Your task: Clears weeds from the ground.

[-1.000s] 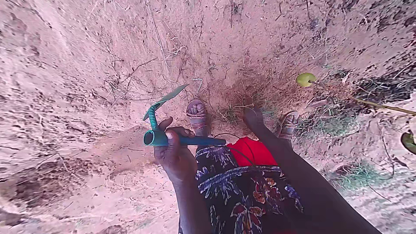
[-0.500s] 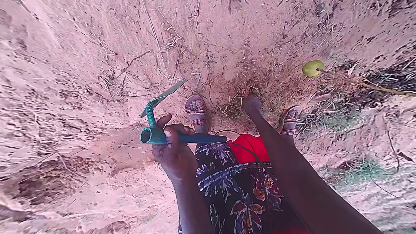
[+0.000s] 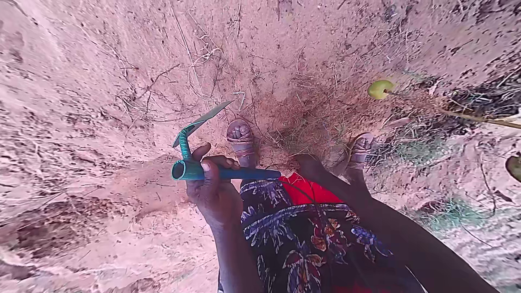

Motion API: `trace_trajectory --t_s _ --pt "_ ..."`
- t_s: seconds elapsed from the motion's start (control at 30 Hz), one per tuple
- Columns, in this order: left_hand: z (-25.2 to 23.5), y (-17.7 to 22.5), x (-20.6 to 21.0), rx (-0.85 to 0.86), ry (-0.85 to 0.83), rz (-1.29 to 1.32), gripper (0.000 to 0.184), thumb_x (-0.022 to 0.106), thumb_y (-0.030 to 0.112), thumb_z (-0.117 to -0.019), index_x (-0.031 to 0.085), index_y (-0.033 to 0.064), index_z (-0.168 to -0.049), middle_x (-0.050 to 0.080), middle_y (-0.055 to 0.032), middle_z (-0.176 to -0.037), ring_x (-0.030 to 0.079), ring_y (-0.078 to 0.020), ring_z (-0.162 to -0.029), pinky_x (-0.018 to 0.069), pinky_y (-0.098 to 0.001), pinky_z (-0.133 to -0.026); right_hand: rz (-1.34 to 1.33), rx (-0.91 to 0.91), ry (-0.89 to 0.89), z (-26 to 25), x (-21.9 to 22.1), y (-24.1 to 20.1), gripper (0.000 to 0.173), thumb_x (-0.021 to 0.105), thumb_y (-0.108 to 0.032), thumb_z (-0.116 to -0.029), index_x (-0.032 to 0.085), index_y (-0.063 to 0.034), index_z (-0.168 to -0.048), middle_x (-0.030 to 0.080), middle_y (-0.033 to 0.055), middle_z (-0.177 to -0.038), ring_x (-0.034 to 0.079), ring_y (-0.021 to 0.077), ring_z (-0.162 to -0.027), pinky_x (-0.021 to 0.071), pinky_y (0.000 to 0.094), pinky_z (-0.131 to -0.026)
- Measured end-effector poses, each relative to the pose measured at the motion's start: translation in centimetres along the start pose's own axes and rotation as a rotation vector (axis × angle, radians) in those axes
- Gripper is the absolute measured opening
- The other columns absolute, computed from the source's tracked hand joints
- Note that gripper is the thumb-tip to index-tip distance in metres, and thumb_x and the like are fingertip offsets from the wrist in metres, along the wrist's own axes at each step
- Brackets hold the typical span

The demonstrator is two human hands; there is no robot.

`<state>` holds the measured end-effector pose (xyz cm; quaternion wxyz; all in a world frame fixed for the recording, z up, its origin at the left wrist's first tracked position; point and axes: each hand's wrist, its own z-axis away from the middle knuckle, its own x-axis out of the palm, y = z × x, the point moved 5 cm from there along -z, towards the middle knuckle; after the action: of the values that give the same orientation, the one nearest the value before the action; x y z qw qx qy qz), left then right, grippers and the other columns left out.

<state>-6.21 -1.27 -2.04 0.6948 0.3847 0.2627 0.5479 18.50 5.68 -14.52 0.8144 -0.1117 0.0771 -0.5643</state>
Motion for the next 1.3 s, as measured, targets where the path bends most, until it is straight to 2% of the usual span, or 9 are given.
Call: trace_trajectory --t_s 0.17,0.3,0.4,0.53,0.63,0.77,0.87,1.1,1.3 --pt "-0.1 0.0 0.0 0.001 0.008 0.008 0.02 0.037 0.016 -0.1063 0.055 0.0098 -0.114 0.067 0.0006 -0.067 0.068 -0.0141 -0.06 0.0617 -0.0313 -0.063 0.186 0.1 0.036 -1.8 1.0 1.7 0.039 0.054 0.003 -0.0948 0.062 0.002 -0.133 0.061 0.0247 -0.137 0.048 0.0449 -0.138 0.0349 0.0616 -0.111" --pt "0.1 0.0 -0.2 -0.009 0.007 -0.016 0.021 0.037 0.016 -0.1065 0.056 0.0103 -0.114 0.066 0.0014 -0.066 0.067 -0.0134 -0.06 0.0611 -0.0305 -0.062 0.184 0.082 0.226 -2.7 -2.0 -0.6 0.039 0.057 0.001 -0.0967 0.059 0.0048 -0.136 0.058 0.0272 -0.141 0.056 0.0465 -0.128 0.0454 0.0573 -0.105" --pt "-0.1 0.1 -0.2 -0.005 0.011 -0.014 0.02 0.038 0.015 -0.1058 0.056 0.0103 -0.115 0.066 0.0016 -0.067 0.067 -0.0128 -0.06 0.061 -0.0299 -0.063 -0.005 0.229 0.406 -4.6 -4.8 -0.9 0.055 0.065 -0.001 -0.094 0.048 0.0053 -0.146 0.059 0.0291 -0.138 0.061 0.0473 -0.123 0.0492 0.0607 -0.1" --pt "-0.1 0.1 -0.1 -0.017 0.009 0.014 0.02 0.039 0.017 -0.1056 0.056 0.0104 -0.114 0.067 0.0006 -0.067 0.068 -0.0143 -0.06 0.0622 -0.0316 -0.064 -0.404 0.491 0.501 -6.6 -6.3 0.2 0.051 0.055 -0.011 -0.1029 0.038 0.0068 -0.147 0.06 0.0343 -0.129 0.064 0.0486 -0.118 0.0531 0.0633 -0.092" --pt "-0.3 0.2 -0.1 -0.022 -0.004 0.013 0.02 0.039 0.017 -0.1056 0.056 0.0103 -0.114 0.066 0.0004 -0.067 0.068 -0.015 -0.06 0.0623 -0.0324 -0.064 -0.56 0.636 0.483 -7.7 -6.7 -0.3 0.045 0.054 -0.014 -0.1027 0.047 0.0057 -0.143 0.061 0.0294 -0.133 0.063 0.0416 -0.124 0.0516 0.0567 -0.099" --pt "-0.3 0.1 0.0 -0.028 0.002 0.004 0.022 0.036 0.017 -0.106 0.056 0.0107 -0.114 0.066 0.0005 -0.066 0.068 -0.0145 -0.06 0.0621 -0.0316 -0.063 -0.732 0.726 0.476 -8.4 -6.6 -0.2 0.059 0.06 -0.015 -0.0999 0.038 0.0051 -0.151 0.055 0.0285 -0.142 0.058 0.0391 -0.13 0.0489 0.0526 -0.106" --pt "-0.3 0.3 -0.1 -0.021 0.002 0.001 0.022 0.035 0.016 -0.106 0.055 0.0103 -0.114 0.066 0.0003 -0.066 0.068 -0.0147 -0.06 0.0619 -0.0319 -0.063 -0.758 0.735 0.423 -8.4 -6.8 -0.2 0.049 0.061 -0.016 -0.1009 0.047 0.0074 -0.142 0.058 0.028 -0.138 0.06 0.0379 -0.128 0.0492 0.0528 -0.105" --pt "-0.4 0.6 0.1 -0.009 -0.007 0.005 0.023 0.034 0.017 -0.1066 0.055 0.0106 -0.115 0.067 0.0005 -0.067 0.069 -0.0149 -0.06 0.0622 -0.0318 -0.063 -0.548 0.593 0.333 -8.1 -6.3 3.2 0.049 0.052 -0.012 -0.1037 0.041 0.0057 -0.148 0.06 0.0306 -0.134 0.061 0.043 -0.125 0.0494 0.0579 -0.101" --pt "-0.2 0.4 -0.1 -0.008 -0.002 -0.011 0.022 0.034 0.016 -0.1063 0.055 0.0112 -0.114 0.067 0.0007 -0.066 0.068 -0.0148 -0.06 0.062 -0.0319 -0.062 -0.252 0.367 0.381 -7.7 -6.7 3.3 0.037 0.062 -0.019 -0.0981 0.062 0.0077 -0.124 0.065 0.0313 -0.123 0.063 0.0466 -0.12 0.0487 0.0647 -0.096"
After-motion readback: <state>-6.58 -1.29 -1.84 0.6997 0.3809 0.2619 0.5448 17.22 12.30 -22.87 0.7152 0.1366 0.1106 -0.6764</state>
